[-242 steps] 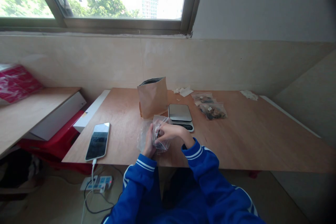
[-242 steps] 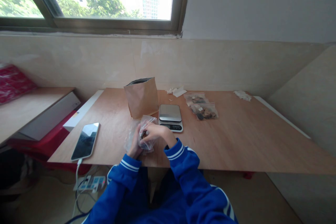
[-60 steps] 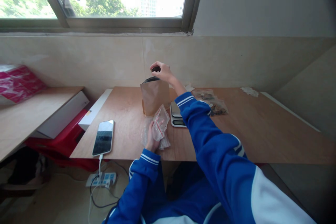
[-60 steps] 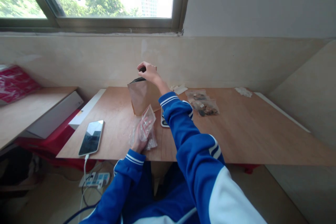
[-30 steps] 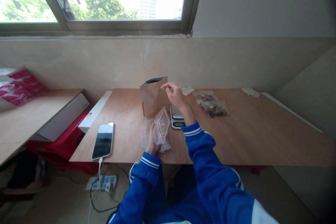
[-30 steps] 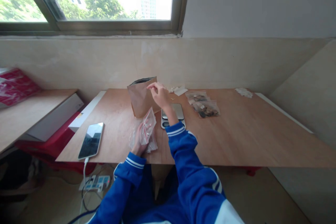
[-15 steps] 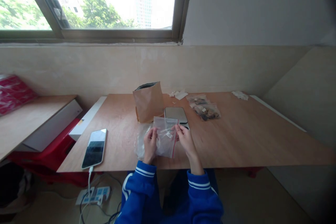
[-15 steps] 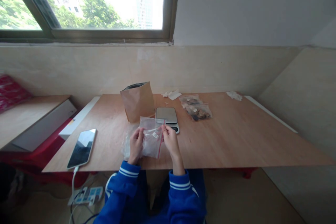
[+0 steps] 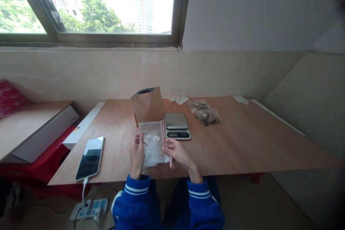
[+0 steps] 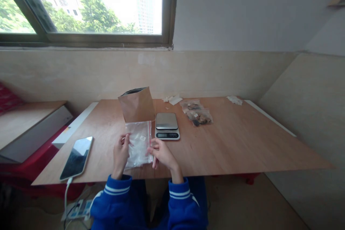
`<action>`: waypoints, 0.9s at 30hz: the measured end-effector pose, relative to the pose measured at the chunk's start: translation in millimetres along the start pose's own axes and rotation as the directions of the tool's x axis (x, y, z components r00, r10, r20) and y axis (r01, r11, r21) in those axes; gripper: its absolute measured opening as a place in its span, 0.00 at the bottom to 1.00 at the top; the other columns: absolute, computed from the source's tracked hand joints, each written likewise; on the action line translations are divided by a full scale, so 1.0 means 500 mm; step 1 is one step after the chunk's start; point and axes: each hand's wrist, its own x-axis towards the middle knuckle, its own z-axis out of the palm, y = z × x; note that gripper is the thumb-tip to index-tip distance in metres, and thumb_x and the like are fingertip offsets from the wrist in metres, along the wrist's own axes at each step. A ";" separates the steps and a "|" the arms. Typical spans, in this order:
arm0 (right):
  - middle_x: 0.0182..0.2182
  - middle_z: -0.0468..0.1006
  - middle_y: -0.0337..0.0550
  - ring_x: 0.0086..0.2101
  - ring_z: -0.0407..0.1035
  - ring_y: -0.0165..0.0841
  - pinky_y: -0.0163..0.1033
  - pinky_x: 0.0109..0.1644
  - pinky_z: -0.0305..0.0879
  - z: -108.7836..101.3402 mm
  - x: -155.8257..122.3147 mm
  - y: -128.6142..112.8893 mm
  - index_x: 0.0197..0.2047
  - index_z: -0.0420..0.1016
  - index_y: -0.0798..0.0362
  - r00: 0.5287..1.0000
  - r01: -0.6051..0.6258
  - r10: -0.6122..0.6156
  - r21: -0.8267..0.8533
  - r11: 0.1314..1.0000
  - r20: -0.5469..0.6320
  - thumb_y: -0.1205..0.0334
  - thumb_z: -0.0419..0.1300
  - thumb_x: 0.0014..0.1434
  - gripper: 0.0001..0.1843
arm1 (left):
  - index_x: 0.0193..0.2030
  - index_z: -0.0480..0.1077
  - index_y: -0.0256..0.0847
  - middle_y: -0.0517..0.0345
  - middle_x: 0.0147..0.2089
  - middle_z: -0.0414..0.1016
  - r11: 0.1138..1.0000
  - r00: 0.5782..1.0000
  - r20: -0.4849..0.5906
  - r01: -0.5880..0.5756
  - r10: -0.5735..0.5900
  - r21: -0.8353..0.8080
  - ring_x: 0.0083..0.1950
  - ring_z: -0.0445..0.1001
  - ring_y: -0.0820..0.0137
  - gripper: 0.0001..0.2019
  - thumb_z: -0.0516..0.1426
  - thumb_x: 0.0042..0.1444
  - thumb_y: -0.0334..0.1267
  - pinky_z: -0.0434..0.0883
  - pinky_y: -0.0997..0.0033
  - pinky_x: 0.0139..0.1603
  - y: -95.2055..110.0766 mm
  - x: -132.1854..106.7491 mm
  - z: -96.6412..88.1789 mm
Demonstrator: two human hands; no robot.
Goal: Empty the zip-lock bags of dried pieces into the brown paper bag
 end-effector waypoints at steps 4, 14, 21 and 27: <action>0.37 0.79 0.48 0.26 0.73 0.35 0.36 0.20 0.65 -0.075 0.019 0.042 0.45 0.70 0.51 0.907 0.109 -0.193 -0.235 0.966 -0.375 0.43 0.55 0.58 0.22 | 0.52 0.66 0.36 0.53 0.31 0.75 0.982 0.997 -0.036 0.071 -0.066 0.177 0.33 0.76 0.61 0.21 0.46 0.64 0.49 0.70 0.63 0.35 -0.027 0.006 -0.013; 0.59 0.58 0.67 0.59 0.55 0.54 0.59 0.60 0.54 -0.429 0.110 0.119 0.56 0.62 0.60 0.352 -0.333 -0.685 -0.769 0.546 -0.638 0.58 0.57 0.52 0.30 | 0.66 0.58 0.40 0.36 0.67 0.56 0.817 0.985 0.023 -0.157 0.174 0.554 0.65 0.62 0.47 0.28 0.53 0.60 0.46 0.61 0.40 0.61 -0.038 -0.010 0.002; 0.58 0.61 0.64 0.55 0.57 0.50 0.54 0.57 0.56 -0.463 0.137 0.126 0.54 0.65 0.57 0.379 -0.421 -0.689 -0.778 0.466 -0.617 0.57 0.58 0.54 0.25 | 0.70 0.55 0.37 0.38 0.72 0.53 0.676 0.946 0.315 -0.285 0.083 0.680 0.74 0.46 0.47 0.32 0.50 0.62 0.50 0.46 0.38 0.69 -0.074 -0.067 0.097; 0.45 0.73 0.60 0.45 0.66 0.45 0.50 0.52 0.61 -0.448 0.114 0.104 0.38 0.70 0.56 0.309 -0.281 -0.688 -0.754 0.594 -0.657 0.62 0.52 0.55 0.10 | 0.71 0.54 0.37 0.41 0.73 0.52 0.624 0.932 0.359 -0.311 0.051 0.717 0.75 0.45 0.50 0.32 0.48 0.63 0.50 0.43 0.39 0.70 -0.087 -0.062 0.104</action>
